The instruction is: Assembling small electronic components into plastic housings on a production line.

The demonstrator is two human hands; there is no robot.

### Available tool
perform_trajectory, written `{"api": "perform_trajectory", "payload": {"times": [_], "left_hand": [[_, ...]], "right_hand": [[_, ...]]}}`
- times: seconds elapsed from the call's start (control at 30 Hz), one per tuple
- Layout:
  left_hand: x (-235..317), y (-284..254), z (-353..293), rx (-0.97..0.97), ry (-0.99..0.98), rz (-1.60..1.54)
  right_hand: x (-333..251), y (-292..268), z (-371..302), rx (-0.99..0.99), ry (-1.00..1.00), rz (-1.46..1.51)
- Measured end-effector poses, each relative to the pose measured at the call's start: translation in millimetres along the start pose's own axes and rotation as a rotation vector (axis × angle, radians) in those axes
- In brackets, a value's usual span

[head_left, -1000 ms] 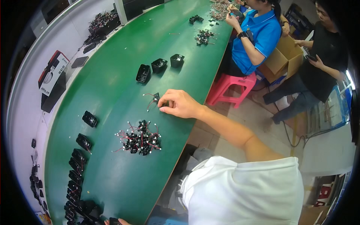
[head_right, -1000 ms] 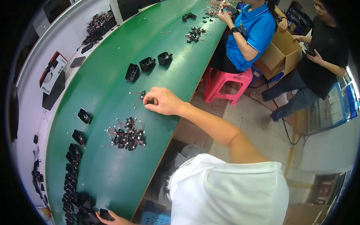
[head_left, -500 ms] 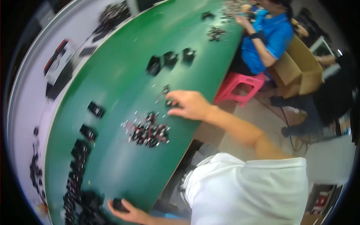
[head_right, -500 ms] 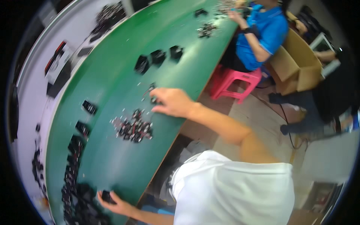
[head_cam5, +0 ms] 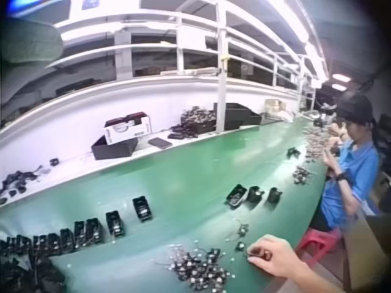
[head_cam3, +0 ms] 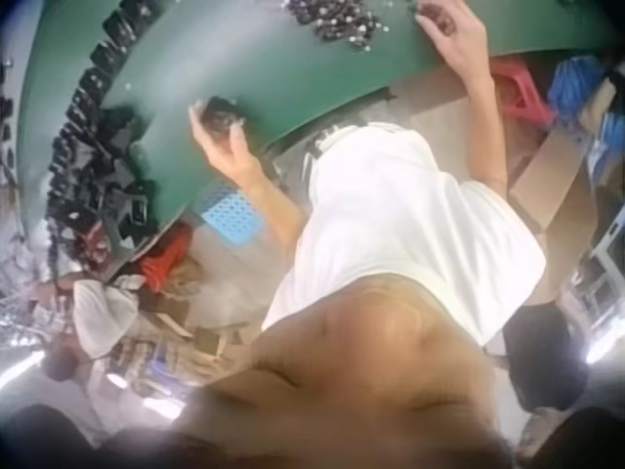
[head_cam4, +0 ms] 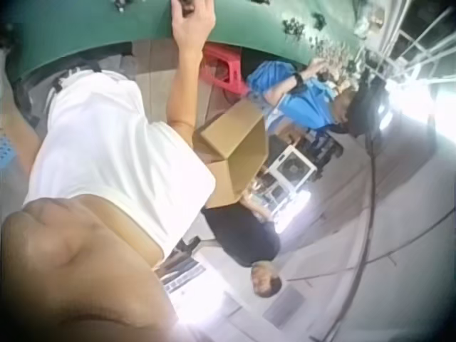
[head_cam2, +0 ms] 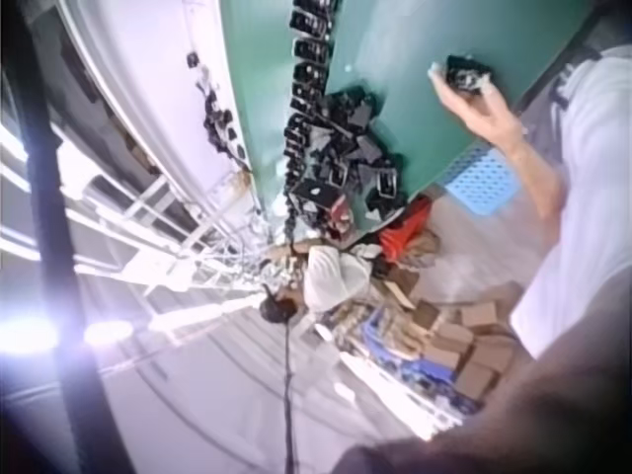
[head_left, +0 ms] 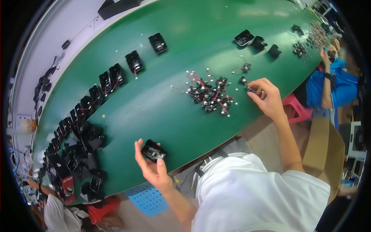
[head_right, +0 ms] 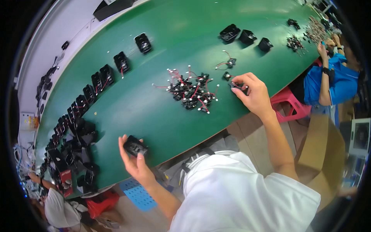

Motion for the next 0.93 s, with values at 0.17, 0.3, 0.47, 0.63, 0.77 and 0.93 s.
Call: {"api": "perform_trajectory", "payload": {"times": [0.17, 0.3, 0.47, 0.63, 0.77, 0.93], "left_hand": [[-7.1, 4.7, -12.3, -0.053, -0.084, -0.059], [-5.7, 13.7, -17.4, -0.218, -0.062, 0.035], [1.8, 36.5, -31.0, -0.308, -0.211, -0.321], [5.5, 37.3, -48.6, -0.278, -0.259, -0.485], [1.5, 37.7, -49.2, -0.254, -0.268, -0.57], [0.3, 44.9, -50.8, -0.282, -0.269, -0.677]], "right_hand": [[-7.2, 15.9, 11.4, -0.067, -0.014, 0.06], [44.0, 7.7, -8.4, -0.075, 0.033, -0.029], [99.8, -7.4, 0.0, -0.206, 0.101, 0.065], [14.1, -5.5, 10.2, -0.158, -0.161, -0.154], [-25.3, 19.6, 8.3, -0.156, -0.341, 0.095], [-96.5, 94.7, -30.3, -0.717, -0.564, 0.303]]}}
Point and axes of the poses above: each hand's wrist, its own z-axis towards the middle knuckle, its own y-axis out of the palm, x = y × z, the point moved 5 cm from there along z, towards the middle knuckle, and after that the axes turned 6 degrees about -x, right-handed, at the moved point
